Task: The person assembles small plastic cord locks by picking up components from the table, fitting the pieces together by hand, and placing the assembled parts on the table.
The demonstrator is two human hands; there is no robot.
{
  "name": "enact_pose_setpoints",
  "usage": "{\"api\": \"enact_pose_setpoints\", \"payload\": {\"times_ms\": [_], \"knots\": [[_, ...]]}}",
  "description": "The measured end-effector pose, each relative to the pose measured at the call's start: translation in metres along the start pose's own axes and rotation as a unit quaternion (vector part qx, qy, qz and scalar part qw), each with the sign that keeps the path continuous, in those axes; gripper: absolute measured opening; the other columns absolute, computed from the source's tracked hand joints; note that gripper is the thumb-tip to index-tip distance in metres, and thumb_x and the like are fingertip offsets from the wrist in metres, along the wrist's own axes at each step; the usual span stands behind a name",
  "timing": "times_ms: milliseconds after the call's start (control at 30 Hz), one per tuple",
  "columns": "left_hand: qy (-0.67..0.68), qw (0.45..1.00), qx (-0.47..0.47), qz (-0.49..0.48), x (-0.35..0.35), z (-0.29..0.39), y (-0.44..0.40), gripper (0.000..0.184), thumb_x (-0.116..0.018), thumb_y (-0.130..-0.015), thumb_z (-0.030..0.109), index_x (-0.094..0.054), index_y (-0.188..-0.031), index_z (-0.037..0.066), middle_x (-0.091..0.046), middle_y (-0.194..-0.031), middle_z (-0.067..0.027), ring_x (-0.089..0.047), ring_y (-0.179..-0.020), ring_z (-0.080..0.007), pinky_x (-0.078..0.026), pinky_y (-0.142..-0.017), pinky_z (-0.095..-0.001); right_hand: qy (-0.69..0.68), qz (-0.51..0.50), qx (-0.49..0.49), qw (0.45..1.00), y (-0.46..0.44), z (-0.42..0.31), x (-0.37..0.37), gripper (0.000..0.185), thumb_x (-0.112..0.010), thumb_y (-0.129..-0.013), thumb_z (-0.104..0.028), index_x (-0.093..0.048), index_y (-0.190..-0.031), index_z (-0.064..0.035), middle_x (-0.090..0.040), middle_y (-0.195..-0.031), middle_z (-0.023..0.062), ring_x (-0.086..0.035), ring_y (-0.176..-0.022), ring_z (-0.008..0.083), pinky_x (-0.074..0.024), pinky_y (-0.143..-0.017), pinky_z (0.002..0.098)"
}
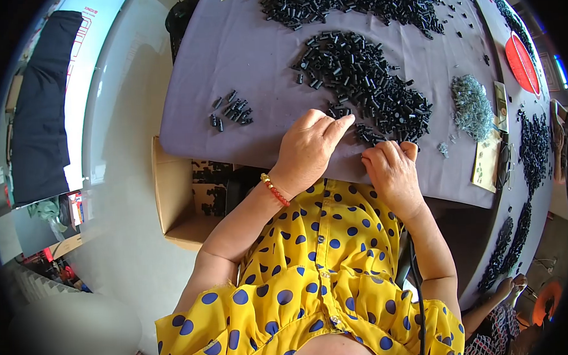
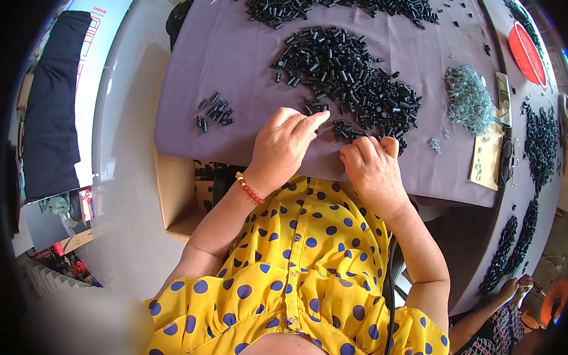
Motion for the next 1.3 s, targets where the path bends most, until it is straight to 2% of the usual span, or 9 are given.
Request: {"api": "enact_pose_setpoints", "payload": {"times_ms": [133,233,267,367,667,767,900,1000,1300], "knots": [[0.064,0.997,0.031,0.033,0.001,0.003,0.001,0.047,-0.071,-0.088,0.001,-0.062,-0.133,0.008,-0.068,-0.099,-0.0046,-0.063,-0.094,-0.0241,-0.053,-0.089,-0.0344,-0.009,-0.023,-0.018,1.0,0.0,0.005,-0.001,0.011,-0.071,-0.087,-0.013,-0.064,-0.094,-0.0086,-0.056,-0.09,0.0044,-0.059,-0.091,0.0217,-0.0352,-0.09,0.0419],[0.156,0.979,0.116,0.065,0.004,0.004,0.005,0.046,-0.07,-0.091,-0.002,-0.059,-0.135,0.004,-0.067,-0.099,-0.0068,-0.065,-0.087,-0.0218,-0.055,-0.082,-0.0322,0.0,-0.03,-0.044,0.999,-0.002,0.004,-0.003,0.01,-0.07,-0.088,-0.014,-0.063,-0.093,-0.0089,-0.056,-0.088,0.005,-0.059,-0.09,0.0228,-0.0353,-0.089,0.0421],[0.227,0.96,0.148,0.068,0.002,0.003,0.009,0.046,-0.068,-0.094,-0.003,-0.056,-0.138,0.002,-0.067,-0.101,-0.0068,-0.065,-0.085,-0.0147,-0.055,-0.078,-0.0277,0.011,-0.035,-0.042,0.998,-0.003,0.003,-0.003,0.01,-0.07,-0.089,-0.014,-0.062,-0.093,-0.0088,-0.056,-0.087,0.0052,-0.059,-0.09,0.0231,-0.0354,-0.089,0.0421],[0.362,0.906,0.217,0.044,-0.001,0.004,0.016,0.046,-0.067,-0.097,-0.002,-0.053,-0.141,0.003,-0.066,-0.108,-0.005,-0.063,-0.089,-0.0088,-0.055,-0.079,-0.0243,0.026,-0.04,-0.039,0.998,-0.005,0.002,-0.002,0.011,-0.07,-0.089,-0.015,-0.062,-0.093,-0.0085,-0.056,-0.086,0.0056,-0.059,-0.087,0.0237,-0.0358,-0.088,0.0421],[0.657,0.663,0.353,-0.063,-0.005,0.016,0.023,0.045,-0.064,-0.101,0.001,-0.05,-0.144,0.0,-0.065,-0.115,-0.0083,-0.066,-0.099,-0.0119,-0.057,-0.088,-0.0253,-0.049,0.029,-0.048,0.997,0.001,0.002,0.003,0.018,-0.072,-0.084,-0.006,-0.058,-0.095,-0.0084,-0.058,-0.084,0.0063,-0.06,-0.079,0.0265,-0.0379,-0.086,0.041],[0.682,0.628,0.365,-0.091,-0.003,0.018,0.023,0.046,-0.065,-0.1,0.001,-0.05,-0.144,0.002,-0.065,-0.115,-0.0081,-0.066,-0.1,-0.0116,-0.056,-0.091,-0.0251,-0.126,0.046,-0.069,0.989,0.002,0.006,0.007,0.023,-0.074,-0.083,-0.001,-0.058,-0.1,-0.0074,-0.062,-0.085,0.0063,-0.061,-0.078,0.0262,-0.0409,-0.084,0.0399],[0.674,0.635,0.362,-0.104,-0.002,0.02,0.025,0.047,-0.067,-0.099,0.001,-0.051,-0.144,0.004,-0.065,-0.114,-0.0063,-0.065,-0.101,-0.0107,-0.054,-0.094,-0.0251,-0.341,0.02,-0.219,0.914,0.006,0.007,0.008,0.031,-0.074,-0.084,0.005,-0.059,-0.111,-0.0034,-0.068,-0.092,0.0065,-0.065,-0.081,0.0221,-0.0483,-0.084,0.0361],[0.659,0.663,0.34,-0.101,-0.004,0.021,0.026,0.049,-0.068,-0.098,0.0,-0.052,-0.143,0.005,-0.065,-0.114,-0.0049,-0.064,-0.102,-0.0099,-0.054,-0.094,-0.0249,-0.479,0.023,-0.255,0.84,0.005,0.004,0.01,0.035,-0.073,-0.086,0.006,-0.059,-0.118,0.0,-0.069,-0.096,0.0071,-0.066,-0.086,0.0189,-0.0526,-0.083,0.0322],[0.629,0.708,0.307,-0.097,-0.005,0.025,0.027,0.052,-0.07,-0.095,-0.002,-0.05,-0.143,0.005,-0.064,-0.111,-0.0028,-0.063,-0.1,-0.0086,-0.053,-0.092,-0.0237,-0.4,-0.005,-0.202,0.894,0.001,0.002,0.013,0.041,-0.072,-0.085,0.007,-0.059,-0.123,-0.0003,-0.07,-0.094,0.006,-0.066,-0.088,0.0191,-0.0473,-0.089,0.033]]}}
Point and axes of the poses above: each hand's wrist, its own y-axis away from the middle knuckle, its own x-axis out of the back of the hand, z = x × y, the point moved 3 cm from there along -y, towards the middle knuckle
